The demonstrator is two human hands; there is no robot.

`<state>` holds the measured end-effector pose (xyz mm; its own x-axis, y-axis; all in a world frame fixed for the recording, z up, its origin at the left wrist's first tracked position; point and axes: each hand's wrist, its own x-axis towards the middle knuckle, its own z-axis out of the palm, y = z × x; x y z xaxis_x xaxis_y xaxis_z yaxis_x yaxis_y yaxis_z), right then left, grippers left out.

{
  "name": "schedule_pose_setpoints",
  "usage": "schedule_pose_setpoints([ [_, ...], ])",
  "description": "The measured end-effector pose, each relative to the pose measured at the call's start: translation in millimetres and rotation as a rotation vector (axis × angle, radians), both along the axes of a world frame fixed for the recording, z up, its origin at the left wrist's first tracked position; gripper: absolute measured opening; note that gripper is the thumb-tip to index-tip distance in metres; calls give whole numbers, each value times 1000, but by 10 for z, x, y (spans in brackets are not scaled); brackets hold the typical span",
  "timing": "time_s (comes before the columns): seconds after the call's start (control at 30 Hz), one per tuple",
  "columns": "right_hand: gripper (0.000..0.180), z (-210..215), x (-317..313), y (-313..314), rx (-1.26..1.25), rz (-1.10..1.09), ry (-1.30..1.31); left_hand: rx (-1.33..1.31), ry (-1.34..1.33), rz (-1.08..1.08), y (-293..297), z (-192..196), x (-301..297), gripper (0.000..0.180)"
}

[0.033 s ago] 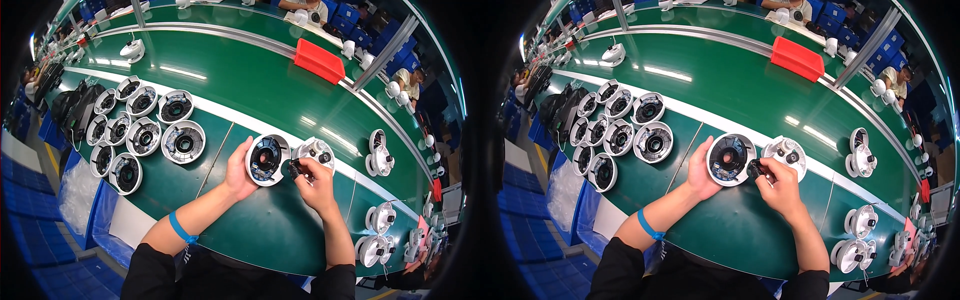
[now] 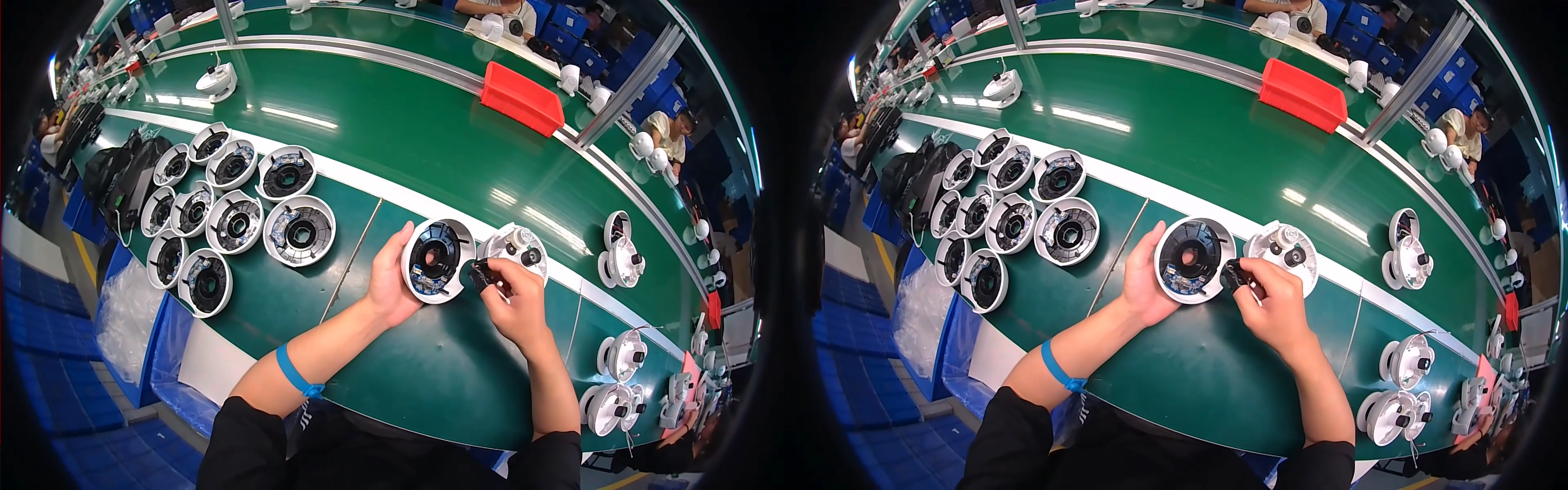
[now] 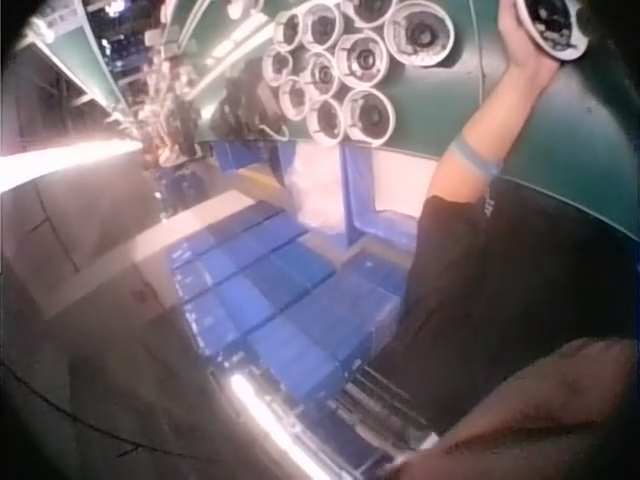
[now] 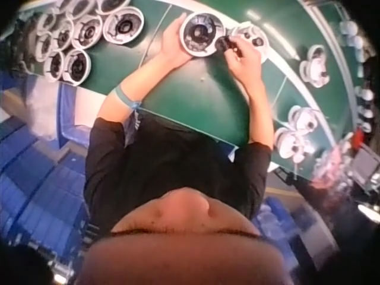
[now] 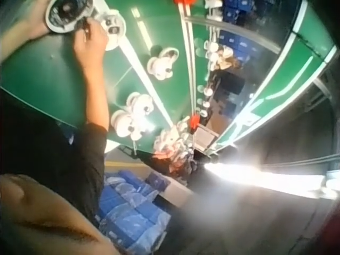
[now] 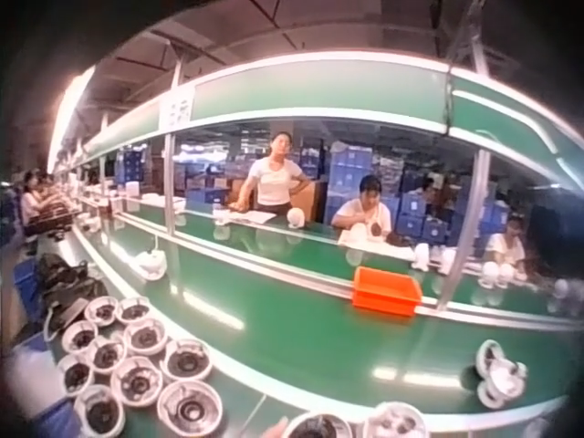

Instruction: The recorder is assembling security camera housings by inserting components and routing wires on an assembly line.

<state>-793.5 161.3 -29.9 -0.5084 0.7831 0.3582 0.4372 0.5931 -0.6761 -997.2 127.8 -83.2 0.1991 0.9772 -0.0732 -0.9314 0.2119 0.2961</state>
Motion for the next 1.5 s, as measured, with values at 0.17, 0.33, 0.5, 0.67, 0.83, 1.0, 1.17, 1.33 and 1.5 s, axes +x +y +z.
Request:
schedule_pose_setpoints([
  [0.17,28,-30,-42,136,407,113,-140,-1,22,8,42,-100,-7,59],
  [0.33,28,-182,-27,246,422,155,-134,32,11,11,91,-182,-4,60],
  [0.5,27,-242,-55,294,430,174,-140,15,4,14,130,-237,-24,60],
  [0.67,31,-258,-82,290,480,177,-196,54,3,13,163,-274,-42,60],
  [0.83,38,-291,-90,266,614,184,-354,83,-14,0,173,-356,-46,61],
  [1.0,37,-285,-96,250,565,261,-391,65,36,24,166,-351,-1,62],
  [1.17,36,-254,-143,225,559,315,-474,196,153,55,157,-324,35,61],
  [1.33,26,-286,-133,246,632,294,-510,331,270,83,171,-350,80,67],
  [1.5,18,-293,-117,241,666,293,-561,375,516,84,174,-375,81,82],
])
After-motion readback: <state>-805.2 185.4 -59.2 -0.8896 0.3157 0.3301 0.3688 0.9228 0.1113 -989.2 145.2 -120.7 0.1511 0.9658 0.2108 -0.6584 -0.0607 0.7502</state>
